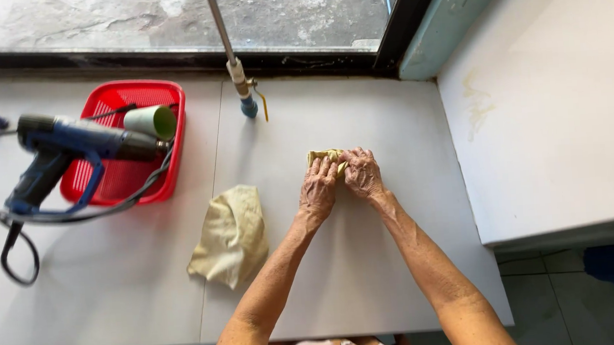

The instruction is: Cleaning a white counter surface and a metal pipe joint using a cloth.

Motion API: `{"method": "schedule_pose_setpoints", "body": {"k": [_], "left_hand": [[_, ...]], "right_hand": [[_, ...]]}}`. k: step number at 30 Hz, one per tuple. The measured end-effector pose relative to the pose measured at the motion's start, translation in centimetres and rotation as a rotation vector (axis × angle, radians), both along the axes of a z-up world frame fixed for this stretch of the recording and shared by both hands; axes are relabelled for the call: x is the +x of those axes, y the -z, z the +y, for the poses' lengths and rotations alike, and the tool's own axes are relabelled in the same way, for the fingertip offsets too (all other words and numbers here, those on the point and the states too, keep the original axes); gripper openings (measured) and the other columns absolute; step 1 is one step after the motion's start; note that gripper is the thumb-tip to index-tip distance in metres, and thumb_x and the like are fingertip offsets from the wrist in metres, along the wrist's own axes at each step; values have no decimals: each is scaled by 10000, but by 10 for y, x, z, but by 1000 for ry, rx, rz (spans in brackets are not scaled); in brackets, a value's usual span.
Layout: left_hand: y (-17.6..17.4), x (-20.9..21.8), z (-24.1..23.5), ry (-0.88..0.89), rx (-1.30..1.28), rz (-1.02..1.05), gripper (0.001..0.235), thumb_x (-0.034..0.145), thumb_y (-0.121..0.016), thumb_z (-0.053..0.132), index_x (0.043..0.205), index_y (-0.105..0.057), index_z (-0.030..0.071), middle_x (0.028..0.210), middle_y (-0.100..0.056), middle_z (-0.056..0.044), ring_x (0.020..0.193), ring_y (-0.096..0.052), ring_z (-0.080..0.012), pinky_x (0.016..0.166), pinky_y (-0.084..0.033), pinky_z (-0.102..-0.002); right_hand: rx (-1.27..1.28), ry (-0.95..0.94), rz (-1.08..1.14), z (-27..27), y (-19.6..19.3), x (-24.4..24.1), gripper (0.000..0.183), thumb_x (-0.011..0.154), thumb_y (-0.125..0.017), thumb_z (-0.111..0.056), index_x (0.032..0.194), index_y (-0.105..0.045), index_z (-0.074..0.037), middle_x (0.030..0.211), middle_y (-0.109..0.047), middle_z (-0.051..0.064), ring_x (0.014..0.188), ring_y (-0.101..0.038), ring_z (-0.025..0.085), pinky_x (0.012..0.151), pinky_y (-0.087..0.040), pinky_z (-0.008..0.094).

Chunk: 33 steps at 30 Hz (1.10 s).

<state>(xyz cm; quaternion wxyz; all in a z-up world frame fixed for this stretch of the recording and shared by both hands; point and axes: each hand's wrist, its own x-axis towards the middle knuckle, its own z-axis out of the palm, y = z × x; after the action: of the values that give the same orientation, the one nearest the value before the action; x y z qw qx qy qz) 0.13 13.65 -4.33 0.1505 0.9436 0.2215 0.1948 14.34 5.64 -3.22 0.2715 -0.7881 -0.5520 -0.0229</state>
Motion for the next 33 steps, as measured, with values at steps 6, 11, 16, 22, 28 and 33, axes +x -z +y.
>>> {"method": "schedule_pose_setpoints", "body": {"k": [6, 11, 16, 22, 28, 33], "left_hand": [[4, -70, -82, -39, 34, -22, 610, 841, -636, -38, 1442, -553, 26, 1506, -524, -178, 1415, -464, -360, 1184, -359, -469], [3, -129, -154, -78, 36, -34, 582, 842, -642, -30, 1416, -568, 31, 1496, -541, -175, 1416, -470, -358, 1186, -363, -472], [-7, -181, -211, -67, 36, -53, 594, 834, -648, -31, 1420, -564, 11, 1473, -555, -180, 1407, -476, -364, 1172, -363, -478], [-16, -227, -263, -93, 93, -57, 577, 817, -654, -60, 1384, -596, 27, 1469, -583, -172, 1407, -501, -355, 1179, -391, -456], [-49, -267, -289, -31, 62, -110, 499, 787, -664, -67, 1283, -638, -17, 1361, -620, -213, 1282, -574, -386, 1082, -468, -445], [-91, -276, -273, 11, -435, 76, 567, 736, -613, -125, 1240, -700, 118, 1121, -699, -121, 1039, -670, -347, 899, -544, -456]], "right_hand": [[6, -48, 35, -79, -14, -71, 257, 815, -519, -32, 993, -686, -113, 1014, -692, 74, 1032, -595, 271, 996, -448, 448], [-7, -43, 66, -147, -16, -129, 273, 811, -515, -29, 1005, -689, -110, 1005, -681, 95, 1024, -584, 279, 984, -447, 441], [-5, -43, 51, -202, -17, -176, 245, 835, -516, -36, 989, -689, -115, 993, -681, 91, 1029, -591, 269, 984, -450, 443], [23, -70, 55, -255, -20, -216, 263, 826, -508, -38, 1004, -688, -110, 992, -669, 103, 1023, -588, 291, 947, -463, 447], [-91, -138, 123, -297, -31, -239, 290, 823, -522, -81, 1034, -722, -87, 972, -653, 158, 936, -602, 331, 892, -495, 477], [-355, -140, 521, -297, -79, -243, 346, 839, -472, -98, 1078, -720, -66, 971, -704, 152, 878, -690, 296, 841, -565, 429]]}}
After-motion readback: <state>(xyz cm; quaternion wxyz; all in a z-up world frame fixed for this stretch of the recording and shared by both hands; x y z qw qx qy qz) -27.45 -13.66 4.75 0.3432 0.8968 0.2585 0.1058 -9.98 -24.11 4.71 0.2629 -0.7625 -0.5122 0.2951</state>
